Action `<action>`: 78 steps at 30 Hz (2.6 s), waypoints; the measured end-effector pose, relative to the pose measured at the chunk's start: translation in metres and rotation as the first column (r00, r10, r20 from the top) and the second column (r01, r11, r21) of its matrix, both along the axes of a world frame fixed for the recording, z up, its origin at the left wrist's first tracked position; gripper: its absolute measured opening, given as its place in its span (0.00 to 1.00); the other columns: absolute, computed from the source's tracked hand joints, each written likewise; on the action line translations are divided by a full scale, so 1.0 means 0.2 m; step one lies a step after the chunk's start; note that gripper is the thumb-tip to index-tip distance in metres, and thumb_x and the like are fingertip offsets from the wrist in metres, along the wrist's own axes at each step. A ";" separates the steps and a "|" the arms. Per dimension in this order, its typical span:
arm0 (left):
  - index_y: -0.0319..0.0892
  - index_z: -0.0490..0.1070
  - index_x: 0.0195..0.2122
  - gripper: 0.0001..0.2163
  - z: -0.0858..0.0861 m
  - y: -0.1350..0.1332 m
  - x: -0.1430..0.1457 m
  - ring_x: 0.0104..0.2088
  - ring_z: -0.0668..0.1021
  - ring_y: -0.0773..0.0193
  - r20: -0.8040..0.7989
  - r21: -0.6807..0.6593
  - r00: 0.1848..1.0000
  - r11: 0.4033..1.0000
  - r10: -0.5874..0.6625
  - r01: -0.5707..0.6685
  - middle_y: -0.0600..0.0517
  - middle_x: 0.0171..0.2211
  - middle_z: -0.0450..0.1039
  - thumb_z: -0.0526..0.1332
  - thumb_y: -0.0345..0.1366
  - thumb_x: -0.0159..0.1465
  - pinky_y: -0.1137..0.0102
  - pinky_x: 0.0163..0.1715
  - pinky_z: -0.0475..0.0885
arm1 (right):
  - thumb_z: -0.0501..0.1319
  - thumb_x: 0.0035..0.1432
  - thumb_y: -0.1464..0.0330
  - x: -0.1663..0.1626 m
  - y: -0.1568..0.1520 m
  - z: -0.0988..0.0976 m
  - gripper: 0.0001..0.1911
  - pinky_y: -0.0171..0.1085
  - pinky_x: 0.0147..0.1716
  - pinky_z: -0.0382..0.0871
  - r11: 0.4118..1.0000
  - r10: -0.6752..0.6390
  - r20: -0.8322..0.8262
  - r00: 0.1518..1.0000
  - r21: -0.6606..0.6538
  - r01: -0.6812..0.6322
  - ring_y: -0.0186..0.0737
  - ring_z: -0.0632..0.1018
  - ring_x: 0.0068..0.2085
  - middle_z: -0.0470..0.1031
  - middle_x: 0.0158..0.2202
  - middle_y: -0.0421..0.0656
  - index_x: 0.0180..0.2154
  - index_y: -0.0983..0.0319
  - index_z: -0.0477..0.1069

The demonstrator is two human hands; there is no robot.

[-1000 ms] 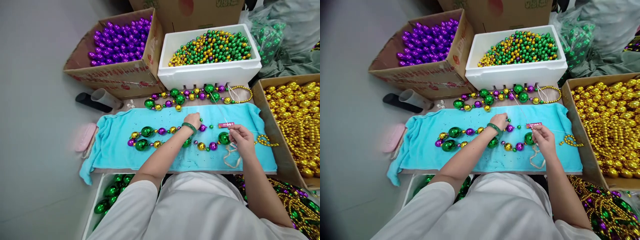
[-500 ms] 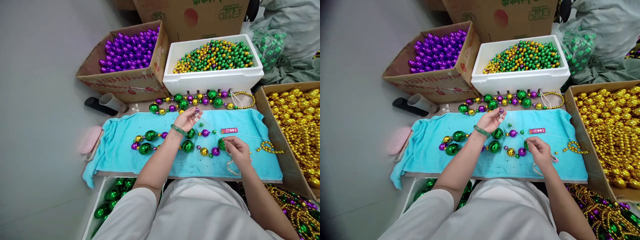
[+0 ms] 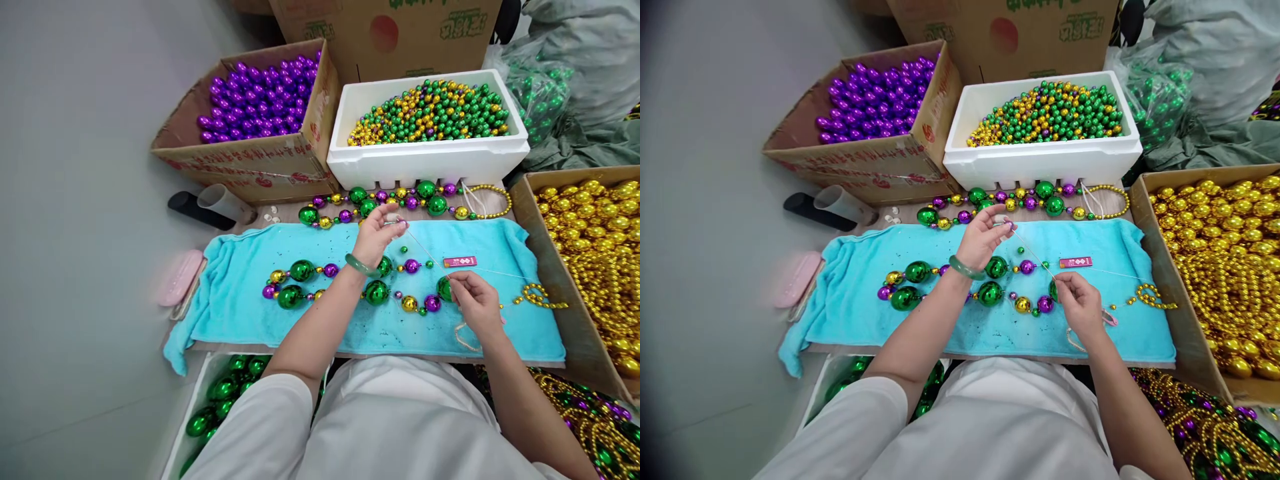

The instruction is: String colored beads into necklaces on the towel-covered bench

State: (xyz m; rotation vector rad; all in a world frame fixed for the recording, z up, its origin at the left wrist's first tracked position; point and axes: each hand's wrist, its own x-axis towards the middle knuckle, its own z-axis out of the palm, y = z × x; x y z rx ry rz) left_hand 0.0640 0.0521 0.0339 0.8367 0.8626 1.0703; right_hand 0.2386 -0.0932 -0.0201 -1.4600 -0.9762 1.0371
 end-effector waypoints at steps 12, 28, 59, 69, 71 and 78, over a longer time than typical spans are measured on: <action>0.41 0.75 0.25 0.09 -0.30 0.38 -0.33 0.50 0.70 0.52 -0.854 0.134 0.514 0.988 0.078 0.073 0.48 0.35 0.73 0.70 0.24 0.43 0.61 0.58 0.59 | 0.64 0.54 0.62 0.02 0.01 0.02 0.09 0.32 0.21 0.63 0.995 -0.093 -0.123 0.988 0.032 0.097 0.31 0.68 0.22 0.69 0.21 0.37 0.35 0.61 0.71; 0.37 0.69 0.29 0.16 0.03 0.09 -0.06 0.32 0.80 0.66 0.257 -0.419 0.957 0.908 0.136 -0.016 0.51 0.27 0.74 0.61 0.48 0.61 0.72 0.36 0.76 | 0.61 0.58 0.63 -0.04 -0.02 0.03 0.09 0.32 0.22 0.58 0.998 0.064 -0.008 0.998 0.003 -0.064 0.31 0.66 0.23 0.66 0.21 0.37 0.35 0.62 0.72; 0.38 0.69 0.30 0.19 0.04 0.04 -0.02 0.30 0.76 0.66 0.342 -0.427 0.930 0.904 0.137 0.024 0.51 0.26 0.71 0.62 0.53 0.58 0.69 0.37 0.74 | 0.61 0.58 0.63 -0.03 -0.03 0.02 0.09 0.31 0.22 0.59 0.998 0.041 0.007 0.999 0.038 -0.041 0.30 0.66 0.23 0.67 0.21 0.37 0.35 0.63 0.72; 0.38 0.69 0.33 0.14 0.03 -0.01 0.03 0.32 0.78 0.67 0.312 -0.362 0.945 0.932 0.093 0.027 0.51 0.29 0.73 0.66 0.44 0.58 0.69 0.37 0.73 | 0.61 0.57 0.63 -0.05 0.00 0.02 0.09 0.31 0.22 0.61 0.999 0.016 -0.027 0.999 0.040 -0.015 0.30 0.67 0.22 0.67 0.20 0.36 0.35 0.63 0.71; 0.40 0.69 0.34 0.13 0.02 -0.05 0.06 0.34 0.78 0.67 0.282 -0.290 0.959 0.955 0.020 0.066 0.52 0.31 0.74 0.69 0.41 0.55 0.69 0.39 0.73 | 0.60 0.57 0.62 -0.06 0.01 0.02 0.09 0.31 0.21 0.61 0.999 -0.002 -0.067 0.998 0.040 0.005 0.30 0.68 0.22 0.67 0.20 0.36 0.34 0.63 0.70; 0.41 0.72 0.38 0.19 0.06 -0.09 0.09 0.35 0.77 0.67 0.041 -0.023 0.984 0.985 -0.173 0.174 0.53 0.35 0.74 0.73 0.40 0.48 0.69 0.39 0.71 | 0.62 0.54 0.62 -0.04 0.05 0.03 0.10 0.31 0.20 0.63 0.997 -0.061 -0.155 0.986 0.042 0.068 0.30 0.69 0.21 0.69 0.20 0.36 0.33 0.62 0.69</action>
